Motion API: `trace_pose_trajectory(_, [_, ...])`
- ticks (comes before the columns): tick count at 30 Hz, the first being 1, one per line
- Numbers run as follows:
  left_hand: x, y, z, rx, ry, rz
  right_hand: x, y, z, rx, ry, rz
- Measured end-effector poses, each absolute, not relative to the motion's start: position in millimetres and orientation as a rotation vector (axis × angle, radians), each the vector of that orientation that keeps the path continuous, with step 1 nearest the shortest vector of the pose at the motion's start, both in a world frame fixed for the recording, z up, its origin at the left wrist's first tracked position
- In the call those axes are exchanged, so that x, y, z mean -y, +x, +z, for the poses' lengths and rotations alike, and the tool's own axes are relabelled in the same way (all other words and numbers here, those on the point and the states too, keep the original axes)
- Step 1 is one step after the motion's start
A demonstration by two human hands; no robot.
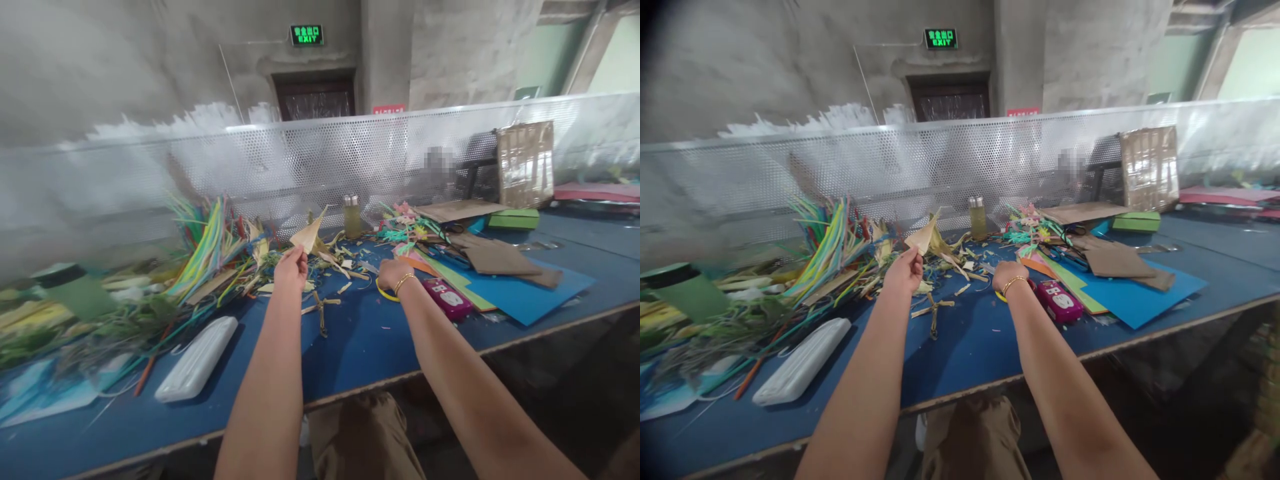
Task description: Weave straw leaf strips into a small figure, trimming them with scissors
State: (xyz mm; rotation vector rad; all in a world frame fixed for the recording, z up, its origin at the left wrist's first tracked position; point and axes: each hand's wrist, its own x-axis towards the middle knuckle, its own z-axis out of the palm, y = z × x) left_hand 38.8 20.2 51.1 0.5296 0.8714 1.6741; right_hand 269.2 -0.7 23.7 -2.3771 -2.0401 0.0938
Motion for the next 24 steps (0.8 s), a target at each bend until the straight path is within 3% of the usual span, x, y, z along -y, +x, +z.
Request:
trace_pose_trajectory(12, [-21.6, 40.9, 48.4, -0.854, 0.535, 1.623, 15.9, 276.4, 52.1, 2.095, -2.273, 0.188])
trace_pose_trajectory(16, [-17.3, 41.6, 52.1, -0.856, 0.550, 1.634, 23.1, 288.6, 50.3, 1.778, -2.001, 0.564])
trace_pose_trajectory(20, [-15.4, 42.5, 54.4, -0.849, 0.588, 1.646, 33.4, 277.1, 31.5, 1.365, -1.388, 1.267])
trace_pose_trajectory(24, [-14.8, 43.1, 55.3, -0.843, 0.599, 1.638, 46.6, 255.6, 27.6, 1.101, -0.895, 1.644])
